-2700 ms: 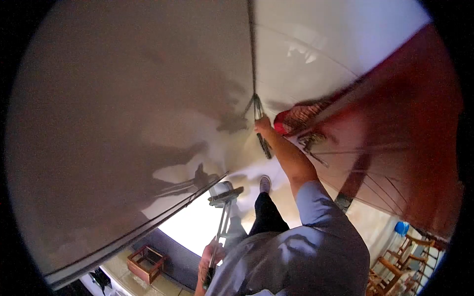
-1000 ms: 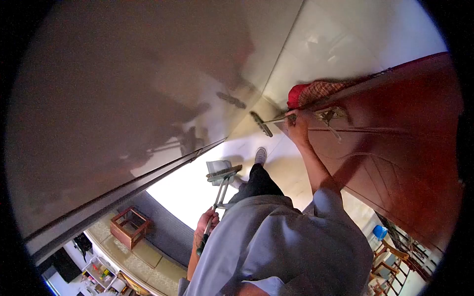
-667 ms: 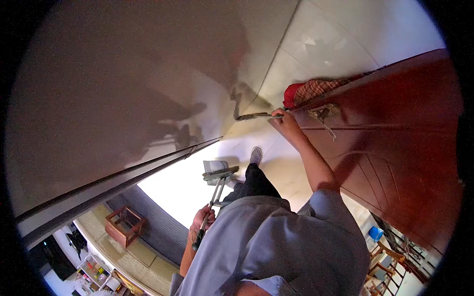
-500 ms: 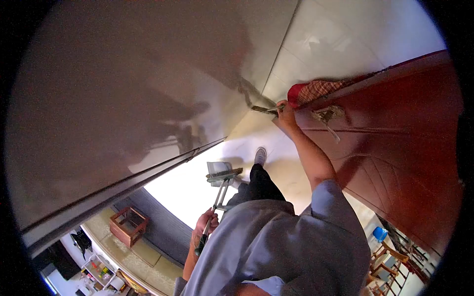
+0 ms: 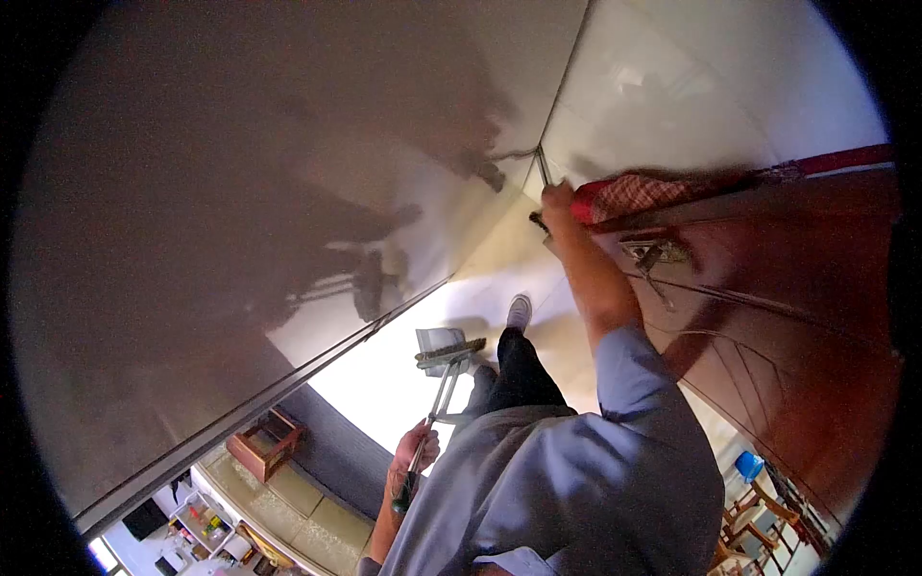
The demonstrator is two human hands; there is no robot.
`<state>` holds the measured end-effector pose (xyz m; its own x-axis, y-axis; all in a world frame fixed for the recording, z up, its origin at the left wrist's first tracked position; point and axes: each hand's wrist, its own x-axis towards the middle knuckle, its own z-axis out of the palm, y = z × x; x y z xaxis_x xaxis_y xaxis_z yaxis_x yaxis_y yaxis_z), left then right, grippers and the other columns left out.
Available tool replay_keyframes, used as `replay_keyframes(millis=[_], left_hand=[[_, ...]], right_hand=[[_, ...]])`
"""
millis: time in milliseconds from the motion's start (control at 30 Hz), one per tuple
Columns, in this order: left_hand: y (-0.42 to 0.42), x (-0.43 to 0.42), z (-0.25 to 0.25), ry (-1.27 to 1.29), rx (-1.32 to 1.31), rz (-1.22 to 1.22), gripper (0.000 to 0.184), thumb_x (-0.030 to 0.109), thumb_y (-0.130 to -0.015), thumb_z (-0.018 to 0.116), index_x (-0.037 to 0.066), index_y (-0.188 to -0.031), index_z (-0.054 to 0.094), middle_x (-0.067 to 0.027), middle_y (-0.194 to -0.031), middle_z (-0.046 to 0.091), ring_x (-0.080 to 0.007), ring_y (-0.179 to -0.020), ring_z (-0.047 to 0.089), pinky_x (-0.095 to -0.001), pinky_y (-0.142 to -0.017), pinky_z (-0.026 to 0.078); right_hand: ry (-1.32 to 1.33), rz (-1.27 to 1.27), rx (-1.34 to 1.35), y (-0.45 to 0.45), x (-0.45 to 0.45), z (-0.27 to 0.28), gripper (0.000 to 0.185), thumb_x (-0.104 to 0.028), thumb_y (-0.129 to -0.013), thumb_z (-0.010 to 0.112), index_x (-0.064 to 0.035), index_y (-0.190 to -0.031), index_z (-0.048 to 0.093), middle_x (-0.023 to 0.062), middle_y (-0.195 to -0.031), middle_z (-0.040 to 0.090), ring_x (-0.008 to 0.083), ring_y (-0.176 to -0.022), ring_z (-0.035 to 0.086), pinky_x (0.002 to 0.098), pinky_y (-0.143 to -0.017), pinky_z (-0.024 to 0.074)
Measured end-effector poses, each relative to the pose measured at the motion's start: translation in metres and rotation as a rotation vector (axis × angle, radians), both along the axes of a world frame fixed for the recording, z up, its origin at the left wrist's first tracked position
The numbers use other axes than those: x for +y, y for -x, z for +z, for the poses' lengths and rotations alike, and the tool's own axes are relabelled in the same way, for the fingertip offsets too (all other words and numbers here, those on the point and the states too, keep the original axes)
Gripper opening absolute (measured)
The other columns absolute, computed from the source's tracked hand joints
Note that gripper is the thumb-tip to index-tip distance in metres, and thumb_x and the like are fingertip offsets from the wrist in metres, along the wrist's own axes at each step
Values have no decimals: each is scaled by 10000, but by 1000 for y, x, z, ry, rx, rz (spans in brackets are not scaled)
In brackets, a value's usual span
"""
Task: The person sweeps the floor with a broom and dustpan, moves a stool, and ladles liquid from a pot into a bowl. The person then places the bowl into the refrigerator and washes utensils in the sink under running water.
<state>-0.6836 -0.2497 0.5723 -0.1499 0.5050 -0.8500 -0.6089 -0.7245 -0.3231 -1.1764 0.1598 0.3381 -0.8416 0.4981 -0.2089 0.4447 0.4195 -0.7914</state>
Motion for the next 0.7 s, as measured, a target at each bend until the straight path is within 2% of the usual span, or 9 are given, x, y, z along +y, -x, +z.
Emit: replay_keyframes(millis=[67, 100, 133, 200, 267, 367, 500, 600, 700], left_hand=[[1, -4, -6, -86, 13, -29, 196, 249, -1051, 375, 139, -954, 505, -1, -601, 364, -145, -464, 350, -297, -408, 291], [0, -4, -19, -86, 31, 6, 204, 259, -1049, 371, 142, -953, 508, 0, -602, 364, -144, -457, 340, -297, -407, 286], [-1, -3, -28, -87, 44, 41, 212, 268, -1047, 367, 145, -952, 511, 2, -602, 364, -143, -450, 330, -296, -406, 281], [11, -6, -32, -99, 11, 9, 295, 311, -1039, 337, 129, -892, 516, -21, -592, 359, -170, -468, 351, -328, -415, 298], [10, -6, -58, -34, 65, -65, 357, 329, -1030, 304, 114, -839, 515, -38, -584, 363, -191, -480, 356, -352, -421, 305], [31, 6, -60, -175, 53, -12, 368, 316, -1012, 299, 85, -832, 522, -61, -612, 435, -200, -492, 393, -365, -431, 345], [46, 12, -63, 45, 453, -520, 384, 276, -992, 349, -29, -1032, 579, -145, -805, 621, -288, -608, 591, -416, -501, 494], [56, 40, -127, -339, 1702, 145, 405, 266, -999, 373, -63, -1121, 575, -162, -872, 659, -309, -716, 653, -432, -620, 561], [76, 66, -71, 13, 1079, -39, 403, 276, -1015, 363, -34, -1146, 585, -163, -935, 662, -292, -815, 664, -428, -713, 571]], right_hand=[[-557, 560, -241, -44, -30, -3, 158, -87, -753, 627, -46, -903, 653, 138, -935, 650, 282, -913, 653, 399, -733, 524], [-244, 741, -222, -77, -24, -119, 186, -175, -735, 639, -66, -886, 639, 134, -840, 666, 307, -837, 664, 412, -727, 526], [-529, 834, -177, -125, -72, 5, 150, -184, -702, 659, -89, -816, 636, 116, -731, 650, 298, -707, 648, 429, -645, 508], [-143, 971, -294, -222, -115, 33, 61, -120, -727, 694, -98, -728, 637, 40, -734, 663, 190, -663, 643, 374, -552, 504], [832, 616, -566, -305, -138, 144, 284, -69, -827, 674, -18, -1105, 655, 73, -900, 699, 170, -778, 666, 309, -670, 562], [686, 954, -227, -378, -159, 247, 330, -8, -852, 661, 2, -1180, 625, 85, -997, 695, 139, -895, 661, 284, -774, 554], [711, 1120, -246, -437, -188, 314, 631, -35, -818, 708, -83, -1406, 486, 143, -1389, 460, 165, -1010, 589, 284, -789, 544], [531, 1141, -97, -432, -191, 317, 608, -58, -799, 742, -88, -1348, 483, 117, -1409, 410, 164, -1010, 558, 290, -763, 533], [407, 1173, 116, -399, -193, 320, 289, 36, -809, 640, -50, -1067, 543, 125, -1120, 539, 262, -1012, 574, 369, -835, 484]])
